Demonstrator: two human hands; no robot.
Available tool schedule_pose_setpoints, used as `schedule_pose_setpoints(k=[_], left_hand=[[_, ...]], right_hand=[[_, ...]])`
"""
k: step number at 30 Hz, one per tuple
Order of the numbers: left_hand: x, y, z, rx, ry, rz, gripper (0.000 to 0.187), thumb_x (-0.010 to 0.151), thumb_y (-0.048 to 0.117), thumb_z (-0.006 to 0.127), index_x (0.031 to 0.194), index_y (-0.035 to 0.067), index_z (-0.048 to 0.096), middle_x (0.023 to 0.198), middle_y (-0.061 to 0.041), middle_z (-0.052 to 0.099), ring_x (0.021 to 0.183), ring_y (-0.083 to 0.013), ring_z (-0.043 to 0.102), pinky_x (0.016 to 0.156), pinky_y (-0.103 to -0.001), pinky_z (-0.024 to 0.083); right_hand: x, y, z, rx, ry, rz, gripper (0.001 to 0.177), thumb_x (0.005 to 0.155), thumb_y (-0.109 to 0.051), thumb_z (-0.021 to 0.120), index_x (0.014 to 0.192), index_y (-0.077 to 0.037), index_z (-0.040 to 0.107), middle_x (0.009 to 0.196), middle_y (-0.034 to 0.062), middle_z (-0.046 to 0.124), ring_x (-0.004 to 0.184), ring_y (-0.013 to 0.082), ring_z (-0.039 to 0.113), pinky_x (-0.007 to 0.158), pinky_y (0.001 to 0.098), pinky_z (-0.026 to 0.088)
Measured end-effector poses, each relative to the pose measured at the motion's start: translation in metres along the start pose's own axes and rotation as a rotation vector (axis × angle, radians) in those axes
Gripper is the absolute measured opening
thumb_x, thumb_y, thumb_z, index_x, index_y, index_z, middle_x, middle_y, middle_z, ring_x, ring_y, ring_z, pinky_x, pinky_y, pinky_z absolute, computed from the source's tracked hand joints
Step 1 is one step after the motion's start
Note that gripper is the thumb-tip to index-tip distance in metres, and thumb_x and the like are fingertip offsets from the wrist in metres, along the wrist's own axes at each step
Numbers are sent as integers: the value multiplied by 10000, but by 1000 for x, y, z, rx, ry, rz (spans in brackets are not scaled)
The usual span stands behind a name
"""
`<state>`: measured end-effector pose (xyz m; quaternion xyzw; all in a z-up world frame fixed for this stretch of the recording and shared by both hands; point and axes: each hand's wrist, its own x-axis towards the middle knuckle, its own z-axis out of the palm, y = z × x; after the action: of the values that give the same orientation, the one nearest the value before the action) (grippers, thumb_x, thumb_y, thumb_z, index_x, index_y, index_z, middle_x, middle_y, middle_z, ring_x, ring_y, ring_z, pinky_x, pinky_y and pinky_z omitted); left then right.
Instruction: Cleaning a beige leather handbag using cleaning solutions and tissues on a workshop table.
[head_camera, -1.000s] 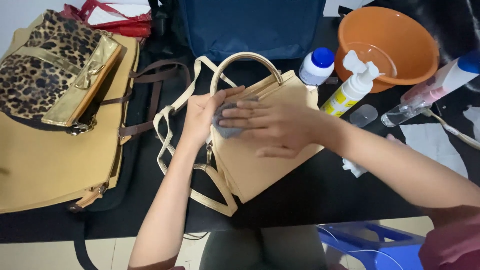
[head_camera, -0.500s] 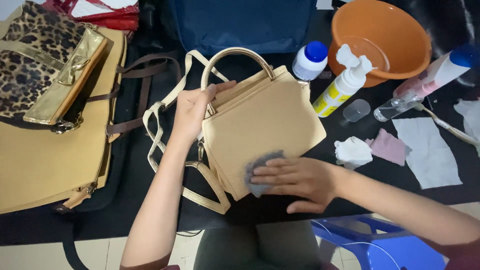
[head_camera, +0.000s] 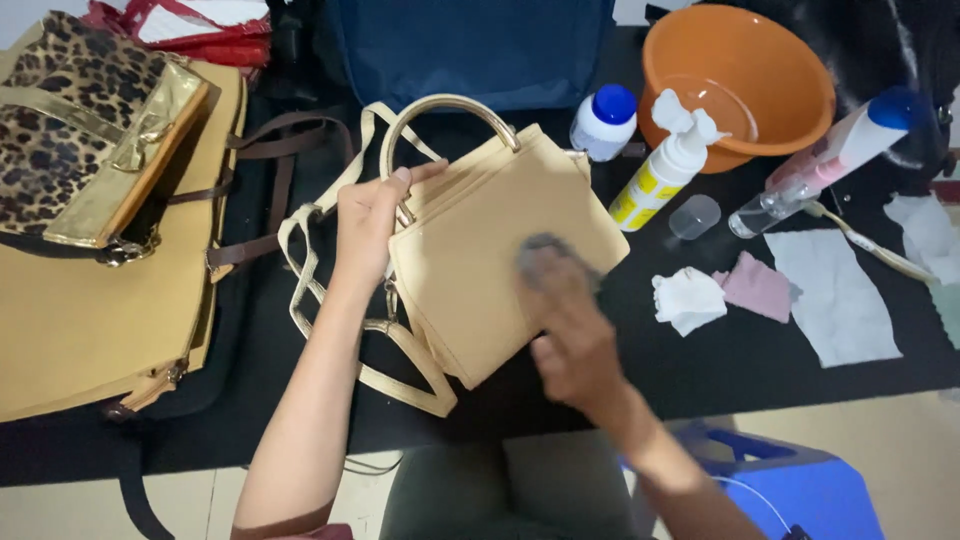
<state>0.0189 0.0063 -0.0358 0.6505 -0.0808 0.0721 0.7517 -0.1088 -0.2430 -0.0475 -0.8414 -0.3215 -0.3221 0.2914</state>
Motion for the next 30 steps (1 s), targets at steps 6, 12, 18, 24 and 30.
schedule_pose_setpoints(k=[6, 12, 18, 24, 30], left_hand=[[-17, 52, 22, 112, -30, 70, 595, 1007, 235, 498, 488, 145, 221, 1129, -147, 796, 592, -12, 468, 613, -234, 376], [-12, 32, 14, 114, -30, 88, 608, 1014, 225, 517, 516, 162, 173, 965, -158, 804, 860, -89, 727, 577, -211, 303], [-3, 3, 4, -2, -6, 25, 320, 1011, 256, 564, 1117, 58, 792, 948, -149, 779, 880, -157, 711, 908, -349, 589], [-5, 5, 5, 9, 1, 25, 318, 1018, 253, 559, 1101, 58, 796, 960, -146, 784, 891, -158, 714, 915, -345, 581], [-7, 10, 8, 2, 14, 29, 302, 1020, 245, 568, 1106, 63, 794, 944, -144, 783, 895, -165, 719, 902, -341, 583]], right_hand=[[-12, -66, 10, 201, -237, -68, 645, 1062, -438, 350, 1476, 34, 496, 1570, 297, 410, 1514, 454, 372, 1260, 596, 294], [-42, 8, -4, 267, -176, -135, 563, 1104, -404, 306, 1358, 24, 569, 1421, 273, 580, 1386, 504, 532, 1175, 623, 433], [-20, 92, -30, -180, -8, 70, 650, 1096, -351, 209, 1424, 56, 596, 1427, 307, 580, 1375, 475, 487, 1181, 574, 347], [18, 22, 4, -114, 16, 71, 553, 1063, -320, 308, 1458, -35, 571, 1521, 280, 501, 1440, 472, 426, 1213, 563, 304], [28, -62, 28, 143, -102, 15, 665, 1016, -492, 330, 1435, -30, 561, 1548, 266, 463, 1476, 461, 385, 1243, 590, 230]])
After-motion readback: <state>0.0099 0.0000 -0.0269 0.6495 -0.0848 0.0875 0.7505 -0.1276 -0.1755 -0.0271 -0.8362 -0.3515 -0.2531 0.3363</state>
